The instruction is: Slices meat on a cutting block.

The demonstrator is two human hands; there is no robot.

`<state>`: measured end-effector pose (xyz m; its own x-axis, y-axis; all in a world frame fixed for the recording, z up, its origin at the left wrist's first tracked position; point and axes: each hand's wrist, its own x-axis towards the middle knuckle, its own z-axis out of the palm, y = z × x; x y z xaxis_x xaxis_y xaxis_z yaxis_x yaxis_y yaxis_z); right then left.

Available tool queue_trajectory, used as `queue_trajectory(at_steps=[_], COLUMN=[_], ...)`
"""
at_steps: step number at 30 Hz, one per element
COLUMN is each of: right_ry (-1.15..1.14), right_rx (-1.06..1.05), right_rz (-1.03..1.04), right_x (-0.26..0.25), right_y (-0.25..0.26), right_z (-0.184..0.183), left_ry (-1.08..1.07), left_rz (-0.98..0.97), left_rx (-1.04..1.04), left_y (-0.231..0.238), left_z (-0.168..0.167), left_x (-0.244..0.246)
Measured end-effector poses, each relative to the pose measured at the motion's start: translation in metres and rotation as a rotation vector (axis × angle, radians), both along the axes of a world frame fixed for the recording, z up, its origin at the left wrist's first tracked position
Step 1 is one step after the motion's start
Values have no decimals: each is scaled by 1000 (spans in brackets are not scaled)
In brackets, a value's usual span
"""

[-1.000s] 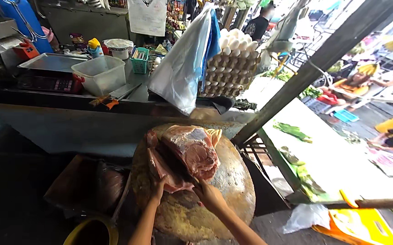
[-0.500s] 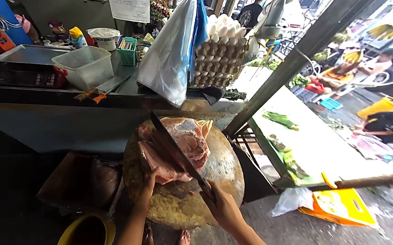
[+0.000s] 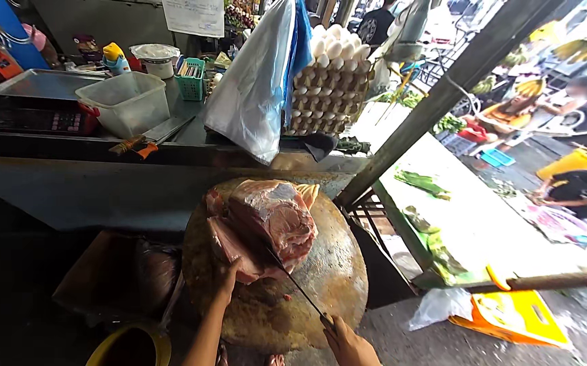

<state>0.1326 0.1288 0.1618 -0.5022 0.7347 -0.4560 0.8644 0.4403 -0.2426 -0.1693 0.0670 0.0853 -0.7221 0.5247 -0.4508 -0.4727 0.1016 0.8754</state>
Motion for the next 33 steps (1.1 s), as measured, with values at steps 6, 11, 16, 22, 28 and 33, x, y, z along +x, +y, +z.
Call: queue_trajectory(at_steps=[6, 11, 16, 22, 28, 33], right_ry=[-29, -40, -22, -50, -55, -96], right_rx=[-41, -44, -83, -140, -118, -131], right_rz=[79, 30, 0, 8, -22, -51], right_x=[-59, -41, 0, -57, -83, -31], right_y=[33, 27, 17, 34, 26, 19], right_z=[-38, -28, -24, -50, -47, -33], left_ry=[2, 5, -4, -83, -151, -152], left_rz=[-11, -5, 1, -27, -28, -25], left_rx=[-20, -15, -23, -5, 59, 87], left_y=[1, 1, 3, -3, -11, -13], left_z=[-6, -6, -3, -15, -21, -19], left_x=[-7, -5, -9, -22, -25, -25])
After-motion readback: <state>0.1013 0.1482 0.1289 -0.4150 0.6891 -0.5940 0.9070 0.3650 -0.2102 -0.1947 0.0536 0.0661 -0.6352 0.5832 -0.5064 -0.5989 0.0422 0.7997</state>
